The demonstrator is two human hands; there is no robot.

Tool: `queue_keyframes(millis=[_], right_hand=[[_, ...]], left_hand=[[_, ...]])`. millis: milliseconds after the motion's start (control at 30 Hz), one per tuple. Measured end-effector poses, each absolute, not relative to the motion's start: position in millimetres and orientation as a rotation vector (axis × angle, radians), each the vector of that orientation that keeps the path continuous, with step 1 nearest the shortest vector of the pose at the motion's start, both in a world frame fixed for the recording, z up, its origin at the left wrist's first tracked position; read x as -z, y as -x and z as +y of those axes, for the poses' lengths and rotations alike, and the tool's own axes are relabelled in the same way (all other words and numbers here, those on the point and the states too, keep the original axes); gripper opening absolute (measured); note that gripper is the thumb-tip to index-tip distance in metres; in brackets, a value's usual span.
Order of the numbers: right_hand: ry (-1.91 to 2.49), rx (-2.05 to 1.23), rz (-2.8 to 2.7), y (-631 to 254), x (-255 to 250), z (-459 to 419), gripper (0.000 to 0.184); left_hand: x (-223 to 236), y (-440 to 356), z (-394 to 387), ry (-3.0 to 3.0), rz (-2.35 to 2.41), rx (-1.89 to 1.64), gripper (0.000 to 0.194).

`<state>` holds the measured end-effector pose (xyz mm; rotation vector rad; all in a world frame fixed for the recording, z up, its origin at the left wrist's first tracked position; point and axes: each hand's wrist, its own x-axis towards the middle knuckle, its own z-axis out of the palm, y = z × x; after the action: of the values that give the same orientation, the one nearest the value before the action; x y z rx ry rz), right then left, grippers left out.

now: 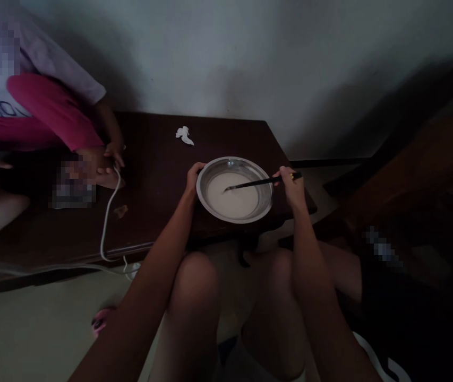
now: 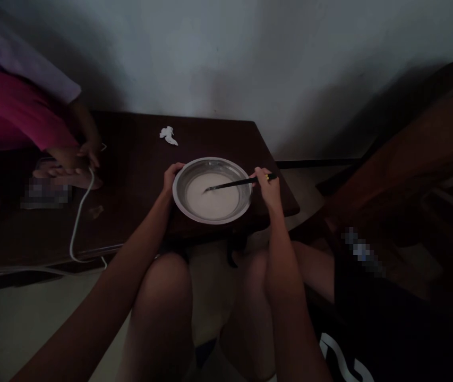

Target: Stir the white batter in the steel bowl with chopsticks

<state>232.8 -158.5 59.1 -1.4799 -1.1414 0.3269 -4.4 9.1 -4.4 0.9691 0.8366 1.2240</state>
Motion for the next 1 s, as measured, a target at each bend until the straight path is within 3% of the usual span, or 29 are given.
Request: queue_keyframes(millis=[133, 267, 467, 633, 800, 1000], right_hand=[[1.49, -0.266, -0.972, -234.9, -60.3, -160.7, 0.049], [1.457, -0.393, -1.179, -228.4, -60.3, -159.7, 0.044], [1.494, -0.212, -0.968, -235.4, -60.9, -158.8, 0.046], [1.482, -0.387, -1.187, -228.3, -62.4, -158.9, 0.046], [1.527, -0.209, -1.01, -232.9, -63.8, -160.1, 0.048], [1.485, -0.414, -1.205, -227.3, -63.4, -159.9, 0.046]], left_hand=[[4.3, 4.6, 9.6, -0.911, 0.843, -1.176, 0.017], [2.9, 4.9, 9.2, -0.911, 0.851, -1.195, 0.017], [-1.0, 3.2, 6.0, -0.822, 0.855, -1.131, 0.02], [0.9, 4.3, 6.4, -0.927, 0.858, -1.206, 0.017], [1.7, 4.3, 6.3, -0.871, 0.849, -1.164, 0.019], [1.2, 4.1, 7.0, -0.892, 0.842, -1.161, 0.017]])
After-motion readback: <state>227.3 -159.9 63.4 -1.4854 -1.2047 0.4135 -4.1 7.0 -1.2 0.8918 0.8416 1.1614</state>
